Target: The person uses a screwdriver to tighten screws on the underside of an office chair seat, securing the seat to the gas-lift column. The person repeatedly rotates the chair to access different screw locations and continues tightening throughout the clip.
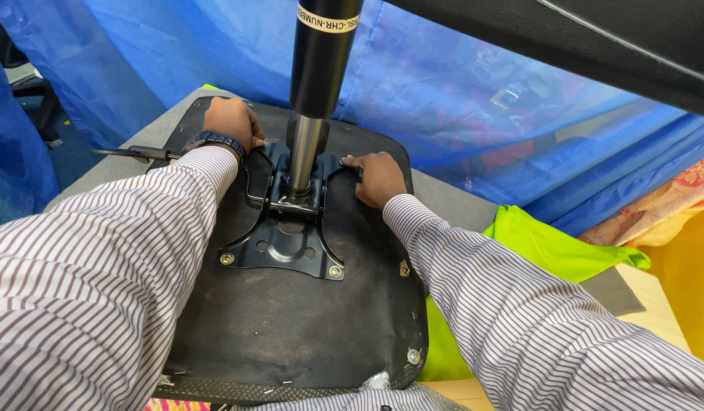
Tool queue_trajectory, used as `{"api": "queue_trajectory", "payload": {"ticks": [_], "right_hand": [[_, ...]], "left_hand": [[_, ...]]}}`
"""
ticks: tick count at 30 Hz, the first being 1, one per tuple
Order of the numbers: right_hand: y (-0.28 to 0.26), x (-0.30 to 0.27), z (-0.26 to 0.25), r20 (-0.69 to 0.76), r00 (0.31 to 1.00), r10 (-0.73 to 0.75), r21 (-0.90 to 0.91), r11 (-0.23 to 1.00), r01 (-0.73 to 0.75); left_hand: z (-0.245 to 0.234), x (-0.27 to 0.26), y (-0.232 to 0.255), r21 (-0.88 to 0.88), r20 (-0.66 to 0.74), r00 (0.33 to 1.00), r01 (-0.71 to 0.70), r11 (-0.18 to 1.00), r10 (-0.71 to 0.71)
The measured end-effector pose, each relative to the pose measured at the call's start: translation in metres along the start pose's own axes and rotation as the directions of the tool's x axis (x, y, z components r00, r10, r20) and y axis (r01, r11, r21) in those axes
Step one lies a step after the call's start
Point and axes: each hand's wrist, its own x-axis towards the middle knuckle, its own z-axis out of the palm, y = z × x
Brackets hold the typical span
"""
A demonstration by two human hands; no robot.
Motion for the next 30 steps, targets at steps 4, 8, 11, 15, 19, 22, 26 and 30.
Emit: {"api": "queue_trajectory", "payload": {"ticks": [4, 8, 11, 15, 19, 22, 26, 30], "right_hand": [[-0.001, 0.001, 0.004, 0.025, 0.999, 0.033, -0.018, 0.999, -0.032], [-0.002, 0.005, 0.006, 0.007, 1.0, -0.015, -0.007, 1.0, 0.016], [0.0, 0.005, 0.008, 0.007, 1.0, -0.017, -0.023, 1.0, 0.017], [0.001, 0.003, 0.007, 0.012, 1.0, -0.027, 0.041, 0.999, 0.026], [-0.004, 0.001, 0.006, 0.015, 1.0, -0.016, 0.015, 1.0, 0.016], [-0.008, 0.002, 0.003, 0.058, 0.998, 0.004, -0.032, 0.999, -0.002], [0.0, -0.005, -0.004, 0.137, 0.99, -0.026, -0.016, 0.999, 0.028], [0.012, -0.016, -0.024, -0.003, 0.99, -0.141, 0.168, 0.976, 0.139]], "left_hand": [[0.003, 0.001, -0.003, 0.011, 0.0, 0.999, -0.04, 0.999, 0.04], [0.0, 0.004, -0.001, 0.022, 0.01, 0.998, -0.069, 0.997, 0.069], [-0.002, -0.001, 0.005, 0.016, 0.02, 0.999, -0.035, 0.999, 0.035], [-0.01, -0.011, 0.026, 0.005, -0.015, 0.997, 0.072, 0.997, -0.072], [-0.01, -0.014, 0.038, -0.098, -0.001, 0.962, 0.272, 0.957, -0.273], [-0.005, 0.008, 0.036, -0.056, 0.039, 0.902, 0.431, 0.901, -0.43], [0.024, 0.042, 0.012, -0.126, 0.122, 0.837, 0.546, 0.828, -0.533], [0.035, 0.07, -0.028, 0.031, 0.203, 0.851, 0.489, 0.872, -0.485]]}}
